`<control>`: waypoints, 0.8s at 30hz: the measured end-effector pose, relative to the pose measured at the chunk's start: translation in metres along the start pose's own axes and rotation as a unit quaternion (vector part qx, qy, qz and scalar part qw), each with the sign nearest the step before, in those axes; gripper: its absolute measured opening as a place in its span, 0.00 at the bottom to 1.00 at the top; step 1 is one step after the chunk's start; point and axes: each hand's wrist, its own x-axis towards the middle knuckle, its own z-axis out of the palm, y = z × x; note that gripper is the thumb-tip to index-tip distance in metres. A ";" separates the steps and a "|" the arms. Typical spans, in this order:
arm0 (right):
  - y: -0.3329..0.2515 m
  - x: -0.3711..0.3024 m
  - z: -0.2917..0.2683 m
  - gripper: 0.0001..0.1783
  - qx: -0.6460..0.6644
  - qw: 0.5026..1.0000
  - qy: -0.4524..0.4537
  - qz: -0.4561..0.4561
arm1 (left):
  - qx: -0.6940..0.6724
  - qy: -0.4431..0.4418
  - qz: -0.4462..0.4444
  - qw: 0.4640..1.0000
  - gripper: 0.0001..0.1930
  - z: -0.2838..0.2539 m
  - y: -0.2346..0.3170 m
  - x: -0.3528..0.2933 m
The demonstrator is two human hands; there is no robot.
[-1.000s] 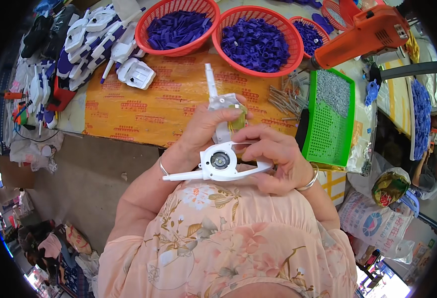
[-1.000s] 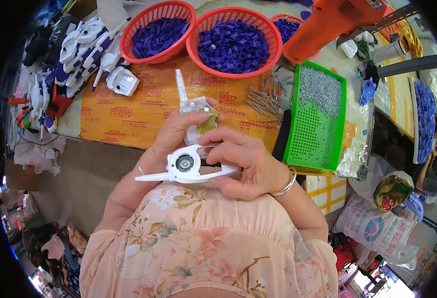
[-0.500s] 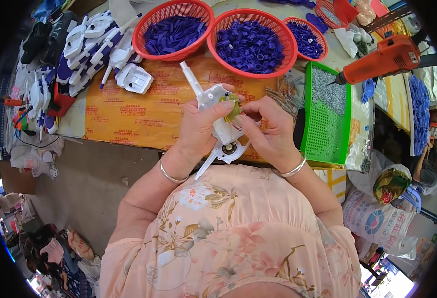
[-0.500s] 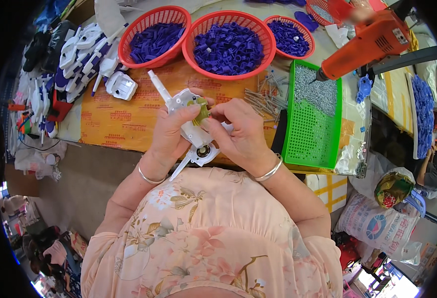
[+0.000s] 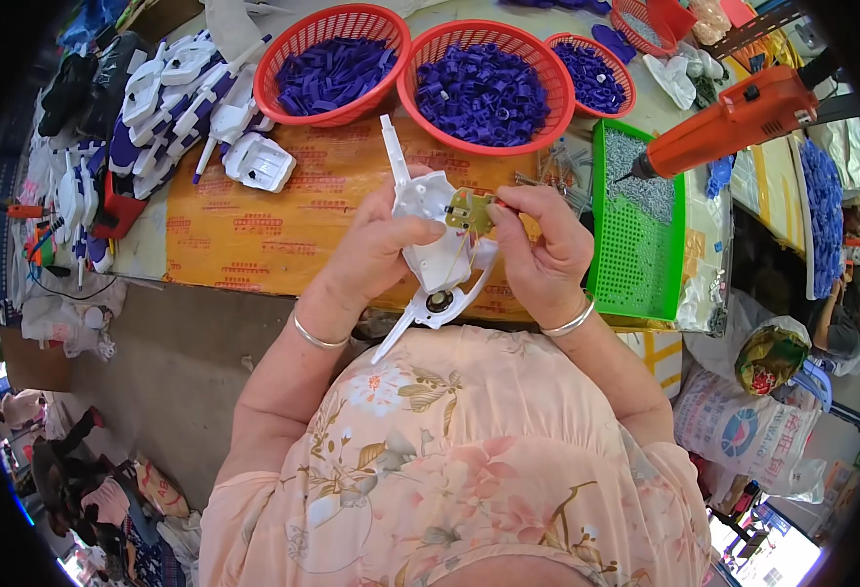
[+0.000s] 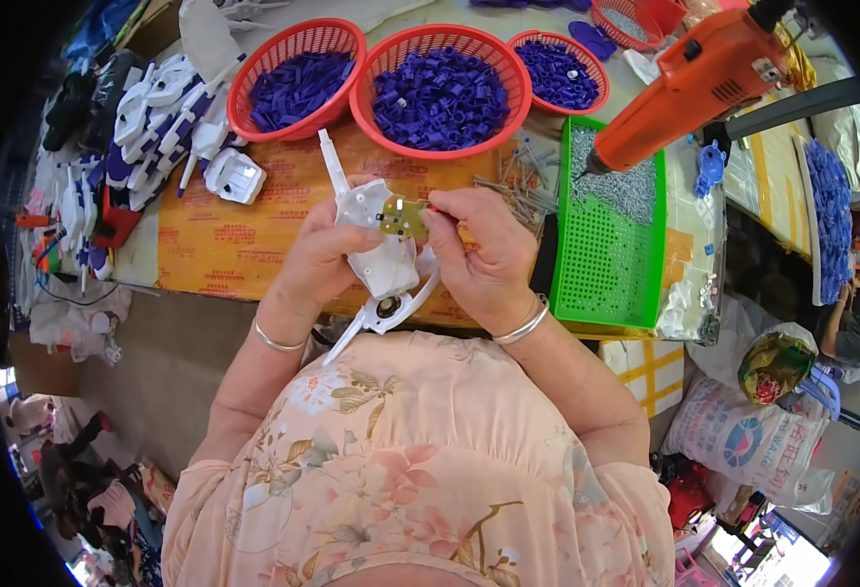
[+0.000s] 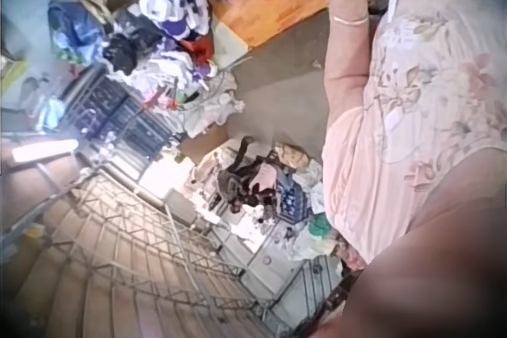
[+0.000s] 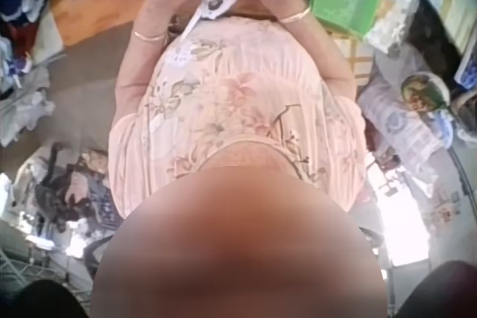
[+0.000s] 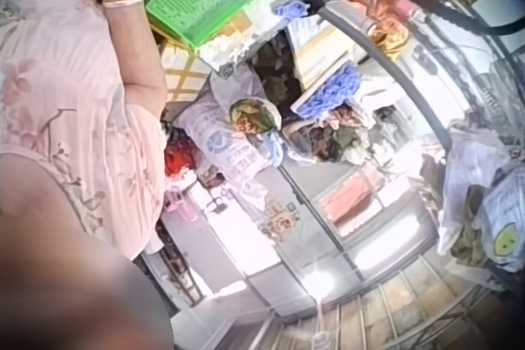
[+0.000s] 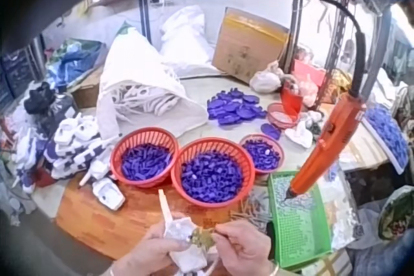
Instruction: Assembling internal mechanisms and outer shells of a plastic toy.
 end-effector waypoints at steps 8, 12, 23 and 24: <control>0.005 -0.001 -0.003 0.06 0.060 0.991 -0.029 0.114 | -0.070 -0.083 0.025 0.994 0.23 0.003 -0.017 -0.002; 0.002 0.001 -0.005 0.07 0.063 0.991 -0.083 0.087 | -0.029 -0.007 0.064 0.998 0.24 0.006 -0.016 -0.002; -0.002 0.005 -0.009 0.09 0.120 0.990 -0.039 0.054 | 0.470 -0.058 0.210 0.856 0.21 0.018 0.025 0.010; -0.002 0.006 -0.008 0.09 0.120 0.991 -0.038 0.054 | 0.398 -0.069 0.156 0.901 0.21 0.018 0.023 0.009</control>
